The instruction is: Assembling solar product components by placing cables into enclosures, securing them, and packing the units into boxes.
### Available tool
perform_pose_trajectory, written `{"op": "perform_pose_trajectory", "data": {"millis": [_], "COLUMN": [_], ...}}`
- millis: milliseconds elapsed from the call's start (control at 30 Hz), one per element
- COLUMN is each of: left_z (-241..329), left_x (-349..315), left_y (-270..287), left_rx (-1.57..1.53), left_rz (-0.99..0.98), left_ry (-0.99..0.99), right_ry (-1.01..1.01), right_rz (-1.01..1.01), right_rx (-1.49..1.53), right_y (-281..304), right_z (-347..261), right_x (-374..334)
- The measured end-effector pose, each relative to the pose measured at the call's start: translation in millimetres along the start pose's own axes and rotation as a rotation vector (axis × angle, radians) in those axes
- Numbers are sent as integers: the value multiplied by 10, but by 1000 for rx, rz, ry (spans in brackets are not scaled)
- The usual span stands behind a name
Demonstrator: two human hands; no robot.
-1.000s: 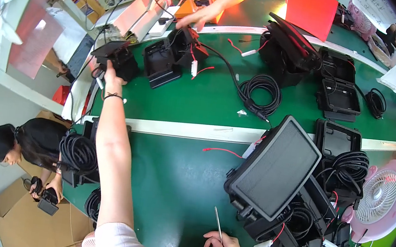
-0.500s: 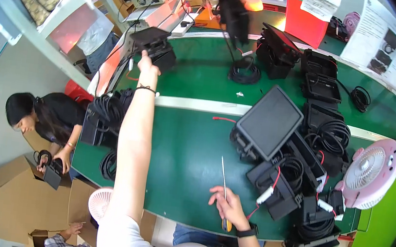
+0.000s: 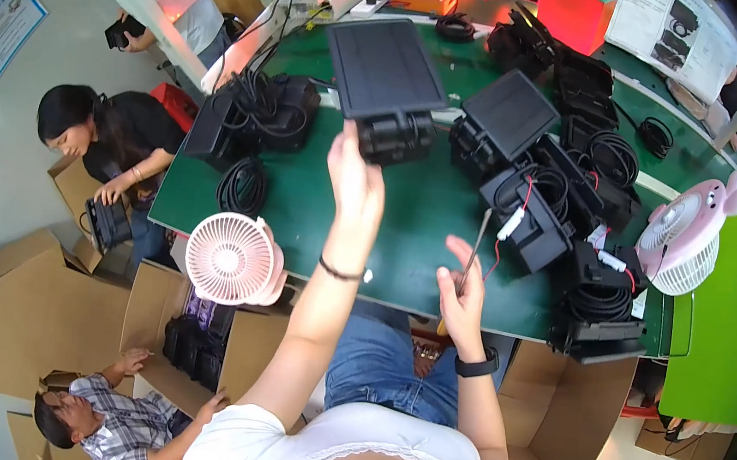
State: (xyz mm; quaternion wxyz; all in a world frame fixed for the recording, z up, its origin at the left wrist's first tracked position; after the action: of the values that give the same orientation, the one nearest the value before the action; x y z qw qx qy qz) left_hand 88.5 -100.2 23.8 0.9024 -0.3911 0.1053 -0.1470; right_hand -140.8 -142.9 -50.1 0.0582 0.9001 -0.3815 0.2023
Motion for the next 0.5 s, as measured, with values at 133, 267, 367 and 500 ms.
{"op": "perform_pose_trajectory", "data": {"millis": [133, 267, 367, 500], "left_z": [-96, -351, -660, -485], "left_x": [-1022, -1750, -2080, -2095], "left_y": [350, 603, 957, 1135], "left_rx": [-28, 0, 323, 762], "left_rz": [-1, 107, 4, -552], "left_ry": [-8, 174, 151, 114], "right_ry": [15, 7, -47, 24], "right_rz": [94, 168, 102, 104], "right_rx": [118, 269, 219, 129], "right_y": [-99, -199, -252, -89], "right_z": [-114, 24, 99, 165], "right_x": [-220, -473, -612, -560]}}
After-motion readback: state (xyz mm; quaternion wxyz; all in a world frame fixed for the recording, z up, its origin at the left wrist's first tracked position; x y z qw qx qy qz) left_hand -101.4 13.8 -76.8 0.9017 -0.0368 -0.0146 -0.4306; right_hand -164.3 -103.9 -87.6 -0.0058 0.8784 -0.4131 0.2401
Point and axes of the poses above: each hand's wrist, its own x-axis towards the middle knuckle, its own y-axis out of the back of the hand, z = x × y, the point moved 4 cm from there along x, towards the middle knuckle, and after that the axes turned 6 degrees about y, right-handed, at the moved point
